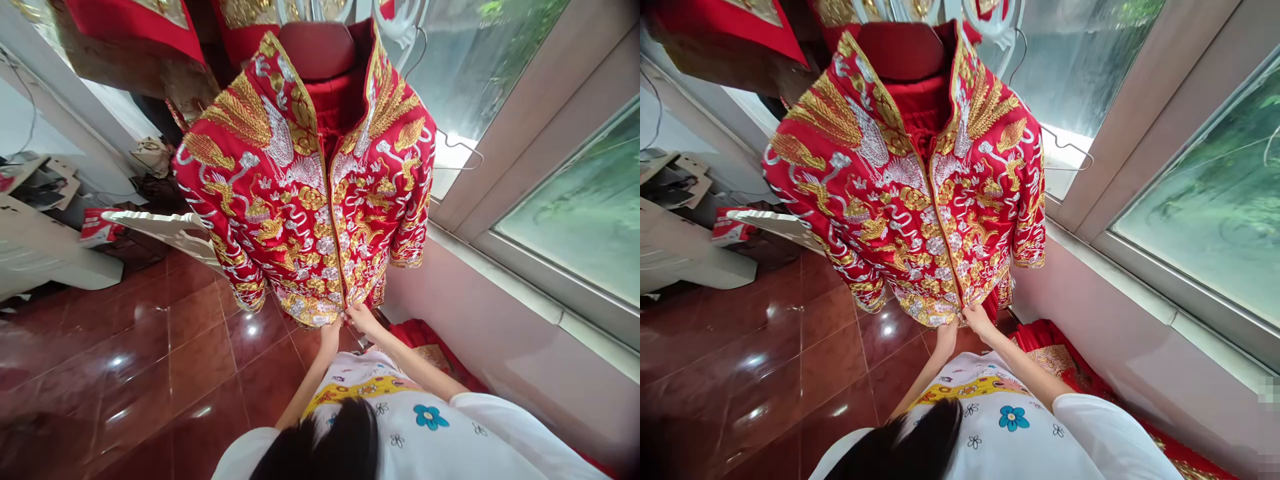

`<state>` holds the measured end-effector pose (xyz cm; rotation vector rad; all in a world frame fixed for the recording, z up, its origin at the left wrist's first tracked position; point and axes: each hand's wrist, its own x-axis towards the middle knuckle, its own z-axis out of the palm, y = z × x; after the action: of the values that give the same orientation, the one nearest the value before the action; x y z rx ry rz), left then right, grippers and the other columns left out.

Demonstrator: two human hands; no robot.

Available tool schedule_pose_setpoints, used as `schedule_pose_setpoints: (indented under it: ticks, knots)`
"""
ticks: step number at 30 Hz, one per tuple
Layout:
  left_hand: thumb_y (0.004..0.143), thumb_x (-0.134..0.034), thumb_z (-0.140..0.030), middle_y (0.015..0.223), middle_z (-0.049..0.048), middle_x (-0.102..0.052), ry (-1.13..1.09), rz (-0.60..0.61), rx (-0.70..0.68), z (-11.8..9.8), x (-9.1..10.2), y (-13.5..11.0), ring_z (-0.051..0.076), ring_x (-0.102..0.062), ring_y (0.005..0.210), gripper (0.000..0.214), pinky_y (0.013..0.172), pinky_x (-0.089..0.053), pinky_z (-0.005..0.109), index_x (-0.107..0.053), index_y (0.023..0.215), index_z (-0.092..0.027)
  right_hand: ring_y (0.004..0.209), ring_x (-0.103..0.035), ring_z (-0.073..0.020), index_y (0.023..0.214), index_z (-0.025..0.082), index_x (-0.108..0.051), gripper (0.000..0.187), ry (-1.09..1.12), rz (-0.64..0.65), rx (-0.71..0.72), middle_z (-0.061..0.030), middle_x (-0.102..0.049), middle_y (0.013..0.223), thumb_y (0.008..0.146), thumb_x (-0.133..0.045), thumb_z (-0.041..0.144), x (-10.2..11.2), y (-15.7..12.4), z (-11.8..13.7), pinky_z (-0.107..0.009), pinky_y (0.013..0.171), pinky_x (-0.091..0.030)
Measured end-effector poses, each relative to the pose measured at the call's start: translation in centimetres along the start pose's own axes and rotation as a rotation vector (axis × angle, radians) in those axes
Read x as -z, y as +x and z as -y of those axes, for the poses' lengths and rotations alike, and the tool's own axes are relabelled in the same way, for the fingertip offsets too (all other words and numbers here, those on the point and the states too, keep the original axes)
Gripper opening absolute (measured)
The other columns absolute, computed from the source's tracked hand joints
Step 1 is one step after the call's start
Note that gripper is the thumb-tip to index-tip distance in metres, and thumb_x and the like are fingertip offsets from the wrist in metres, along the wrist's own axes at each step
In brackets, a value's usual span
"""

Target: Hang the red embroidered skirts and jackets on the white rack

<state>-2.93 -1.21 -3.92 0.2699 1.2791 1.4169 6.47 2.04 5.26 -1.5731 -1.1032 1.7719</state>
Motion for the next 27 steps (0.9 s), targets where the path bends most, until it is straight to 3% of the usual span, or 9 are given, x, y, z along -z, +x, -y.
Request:
schedule_pose_setpoints:
  ticks: [3, 8, 12, 14, 17, 20, 22, 24, 27]
  knots:
    - [0.056, -0.081, -0.023, 0.079, 0.0043, -0.07, 0.041, 0.004, -0.045, 0.2, -0.5, 0.4, 0.02, -0.064, 0.089, 0.024, 0.094, -0.042, 0.035, -0.067, 0.074, -0.015, 0.032, -0.018, -0.0042, 0.045, 0.018, -0.045, 0.024, 0.033, 0.073, -0.024, 0.0061, -0.033, 0.035, 0.068, -0.047, 0.021, 0.8, 0.2, 3.8, -0.021, 0.037, -0.011]
    - [0.062, -0.078, -0.031, 0.088, 0.0073, -0.071, 0.115, -0.004, -0.05, 0.3, -1.1, 0.4, 0.02, -0.064, 0.09, 0.026, 0.09, -0.045, 0.032, -0.067, 0.08, -0.016, 0.035, -0.021, -0.0037, 0.053, 0.016, -0.051, 0.018, 0.099, 0.098, 0.138, 0.0069, -0.036, 0.038, 0.069, -0.05, 0.024, 1.5, -0.1, 10.5, -0.02, 0.038, -0.013]
    - [0.074, -0.067, -0.041, 0.087, 0.0079, -0.07, 0.211, 0.016, -0.02, -0.5, -1.2, -0.7, 0.017, -0.066, 0.081, 0.024, 0.078, -0.049, 0.031, -0.064, 0.078, -0.017, 0.034, -0.022, -0.0038, 0.056, 0.016, -0.053, 0.02, 0.097, 0.114, 0.167, 0.0072, -0.036, 0.04, 0.071, -0.047, 0.028, 1.3, -0.7, 11.9, -0.02, 0.037, -0.011]
    - [0.074, -0.066, -0.042, 0.077, 0.0079, -0.069, 0.295, 0.05, 0.001, -1.4, -1.2, -1.7, 0.018, -0.065, 0.069, 0.026, 0.069, -0.05, 0.033, -0.062, 0.072, -0.016, 0.033, -0.022, -0.0035, 0.055, 0.015, -0.054, 0.02, 0.075, 0.131, 0.17, 0.007, -0.036, 0.039, 0.07, -0.048, 0.027, 1.4, -0.9, 12.0, -0.02, 0.037, -0.01]
    - [0.067, -0.072, -0.036, 0.062, 0.005, -0.064, 0.483, 0.098, -0.083, -4.3, -2.2, -3.3, 0.019, -0.063, 0.065, 0.025, 0.069, -0.048, 0.033, -0.059, 0.061, -0.016, 0.033, -0.022, -0.0032, 0.055, 0.013, -0.055, 0.019, 0.047, 0.172, 0.174, 0.0067, -0.037, 0.037, 0.069, -0.049, 0.026, 1.6, -1.0, 12.7, -0.02, 0.037, -0.01]
    - [0.075, -0.064, -0.037, 0.078, 0.0069, -0.067, 0.996, 0.001, -0.494, -8.9, -5.0, -4.0, 0.023, -0.064, 0.084, 0.02, 0.079, -0.045, 0.033, -0.063, 0.075, -0.018, 0.032, -0.02, -0.0032, 0.053, 0.014, -0.051, 0.017, 0.039, 0.203, 0.154, 0.0078, -0.033, 0.035, 0.068, -0.047, 0.023, 1.5, -1.4, 13.5, -0.02, 0.037, -0.009]
    - [0.082, -0.055, -0.036, 0.088, 0.01, -0.068, 1.331, -0.101, -0.67, -12.0, -7.3, -3.8, 0.024, -0.065, 0.089, 0.021, 0.078, -0.044, 0.033, -0.064, 0.088, -0.017, 0.032, -0.019, -0.0029, 0.052, 0.015, -0.048, 0.017, 0.049, 0.216, 0.143, 0.0085, -0.03, 0.035, 0.067, -0.046, 0.021, 1.3, -1.9, 13.7, -0.02, 0.037, -0.009]
    - [0.087, -0.047, -0.028, 0.088, 0.0114, -0.07, 1.514, -0.117, -0.683, -14.2, -9.0, -3.3, 0.023, -0.066, 0.086, 0.022, 0.076, -0.045, 0.031, -0.065, 0.089, -0.016, 0.032, -0.019, -0.0027, 0.052, 0.016, -0.046, 0.017, 0.066, 0.214, 0.138, 0.0085, -0.031, 0.035, 0.069, -0.045, 0.02, 0.9, -2.2, 13.7, -0.019, 0.037, -0.009]
    - [0.089, -0.04, -0.018, 0.082, 0.011, -0.07, 1.614, -0.071, -0.678, -15.2, -10.0, -2.6, 0.021, -0.067, 0.082, 0.029, 0.073, -0.045, 0.029, -0.068, 0.084, -0.015, 0.032, -0.017, -0.0026, 0.053, 0.016, -0.044, 0.02, 0.092, 0.205, 0.117, 0.0086, -0.03, 0.036, 0.074, -0.041, 0.017, 0.6, -2.5, 13.8, -0.019, 0.037, -0.008]
